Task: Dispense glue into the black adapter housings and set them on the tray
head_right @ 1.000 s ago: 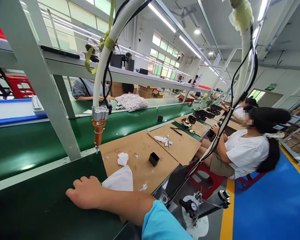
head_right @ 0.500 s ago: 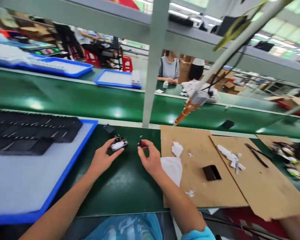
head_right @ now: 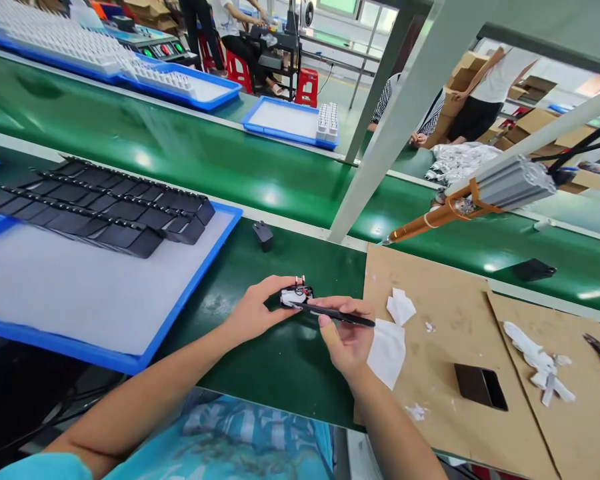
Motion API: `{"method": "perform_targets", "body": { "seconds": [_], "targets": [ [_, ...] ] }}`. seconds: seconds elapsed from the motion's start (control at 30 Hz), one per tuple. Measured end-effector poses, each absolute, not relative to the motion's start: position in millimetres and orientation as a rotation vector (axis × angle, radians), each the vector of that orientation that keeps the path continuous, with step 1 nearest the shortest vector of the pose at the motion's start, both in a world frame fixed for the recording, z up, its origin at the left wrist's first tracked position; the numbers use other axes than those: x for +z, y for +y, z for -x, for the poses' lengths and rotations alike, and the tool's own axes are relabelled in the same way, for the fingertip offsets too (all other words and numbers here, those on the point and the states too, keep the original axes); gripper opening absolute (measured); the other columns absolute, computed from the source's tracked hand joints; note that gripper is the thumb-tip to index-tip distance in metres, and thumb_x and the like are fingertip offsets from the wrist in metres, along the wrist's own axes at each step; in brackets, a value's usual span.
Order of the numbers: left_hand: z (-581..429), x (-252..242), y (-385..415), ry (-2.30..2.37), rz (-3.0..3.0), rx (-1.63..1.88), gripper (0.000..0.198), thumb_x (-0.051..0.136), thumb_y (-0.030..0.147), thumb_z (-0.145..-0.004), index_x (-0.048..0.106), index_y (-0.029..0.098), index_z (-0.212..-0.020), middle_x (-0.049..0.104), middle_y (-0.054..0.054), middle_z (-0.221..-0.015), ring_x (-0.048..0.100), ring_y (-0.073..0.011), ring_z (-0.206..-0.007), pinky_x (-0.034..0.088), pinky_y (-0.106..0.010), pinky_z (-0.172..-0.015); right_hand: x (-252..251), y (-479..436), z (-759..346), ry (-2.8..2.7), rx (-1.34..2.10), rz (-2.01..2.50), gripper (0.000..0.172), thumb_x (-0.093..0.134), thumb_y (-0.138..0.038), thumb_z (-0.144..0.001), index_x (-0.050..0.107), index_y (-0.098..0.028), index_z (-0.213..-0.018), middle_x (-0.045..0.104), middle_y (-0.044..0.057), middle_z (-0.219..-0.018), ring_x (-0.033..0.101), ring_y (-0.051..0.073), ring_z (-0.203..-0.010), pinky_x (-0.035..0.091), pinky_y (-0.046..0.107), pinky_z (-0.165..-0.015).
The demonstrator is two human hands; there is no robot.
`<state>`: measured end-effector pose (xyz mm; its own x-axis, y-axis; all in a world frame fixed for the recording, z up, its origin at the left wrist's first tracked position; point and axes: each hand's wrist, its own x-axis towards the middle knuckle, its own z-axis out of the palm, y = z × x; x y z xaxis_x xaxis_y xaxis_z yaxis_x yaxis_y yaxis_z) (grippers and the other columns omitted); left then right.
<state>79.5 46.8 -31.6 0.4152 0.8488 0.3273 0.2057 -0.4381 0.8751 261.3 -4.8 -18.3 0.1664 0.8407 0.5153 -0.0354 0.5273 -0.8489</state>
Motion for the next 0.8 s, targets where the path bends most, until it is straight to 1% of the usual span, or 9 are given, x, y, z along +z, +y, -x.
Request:
{"method": "perform_targets", "body": {
  "seconds": [0.1,0.23,0.3,0.4,0.5,0.67,0.8],
  "targets": [
    [-79,-30,47,0.883,-1.910,1.052,0.044,0.071,0.019,-0.079,0.061,0.025,-0.121,0.069,-0.004,-0.116,0.065,-0.0188,-0.103,0.050,-0.032,-0.092,-18,-7,-260,-1.305,0.674,0.846,0.031,0.064,-0.007,-0.080,0.047,-0.026,-0.098,0.074,0.000,-0.090,0.073,0.018,-0.085,0.061,0.038,-0.076],
    [-80,-29,47,0.864,-1.931,1.081,0.042,0.071,0.021,-0.080,0.061,0.023,-0.121,0.070,-0.005,-0.115,0.065,-0.0182,-0.102,0.050,-0.032,-0.093,-20,-7,-262,-1.326,0.600,0.886,0.023,0.064,-0.008,-0.081,0.050,-0.024,-0.091,0.074,-0.002,-0.084,0.073,0.016,-0.075,0.060,0.032,-0.068],
    [-80,-29,47,0.861,-1.933,1.080,0.042,0.071,0.022,-0.081,0.061,0.023,-0.121,0.069,-0.005,-0.116,0.065,-0.0186,-0.104,0.050,-0.032,-0.094,-21,-7,-265,-1.355,0.565,0.920,0.020,0.063,-0.009,-0.081,0.055,-0.024,-0.093,0.074,0.000,-0.084,0.073,0.016,-0.073,0.060,0.032,-0.066],
    [-80,-29,46,0.868,-1.916,1.057,0.042,0.071,0.023,-0.081,0.061,0.025,-0.122,0.069,-0.005,-0.117,0.065,-0.0196,-0.105,0.050,-0.034,-0.094,-21,-7,-269,-1.427,0.541,0.950,0.019,0.061,-0.009,-0.082,0.062,-0.023,-0.095,0.073,0.002,-0.083,0.072,0.017,-0.076,0.060,0.032,-0.066],
    [-79,-30,46,0.876,-1.881,1.042,0.043,0.071,0.025,-0.080,0.061,0.025,-0.122,0.069,-0.005,-0.117,0.065,-0.0204,-0.104,0.050,-0.035,-0.094,-18,-9,-271,-1.490,0.543,0.944,0.020,0.060,-0.008,-0.082,0.064,-0.024,-0.095,0.072,0.003,-0.081,0.072,0.018,-0.077,0.059,0.032,-0.066],
    [-77,-28,46,0.856,-1.825,1.024,0.045,0.072,0.025,-0.078,0.061,0.024,-0.121,0.069,-0.006,-0.117,0.065,-0.0217,-0.103,0.050,-0.036,-0.093,-13,-8,-272,-1.580,0.496,0.944,0.024,0.064,-0.009,-0.079,0.065,-0.024,-0.098,0.073,0.004,-0.079,0.070,0.017,-0.066,0.058,0.031,-0.056],
    [-75,-25,47,0.822,-1.818,1.007,0.045,0.072,0.024,-0.078,0.061,0.023,-0.121,0.069,-0.006,-0.116,0.065,-0.0212,-0.101,0.050,-0.034,-0.091,-12,-7,-272,-1.642,0.437,0.939,0.024,0.064,-0.006,-0.078,0.069,-0.023,-0.094,0.074,0.005,-0.077,0.071,0.019,-0.067,0.059,0.031,-0.058]
  ]
}}
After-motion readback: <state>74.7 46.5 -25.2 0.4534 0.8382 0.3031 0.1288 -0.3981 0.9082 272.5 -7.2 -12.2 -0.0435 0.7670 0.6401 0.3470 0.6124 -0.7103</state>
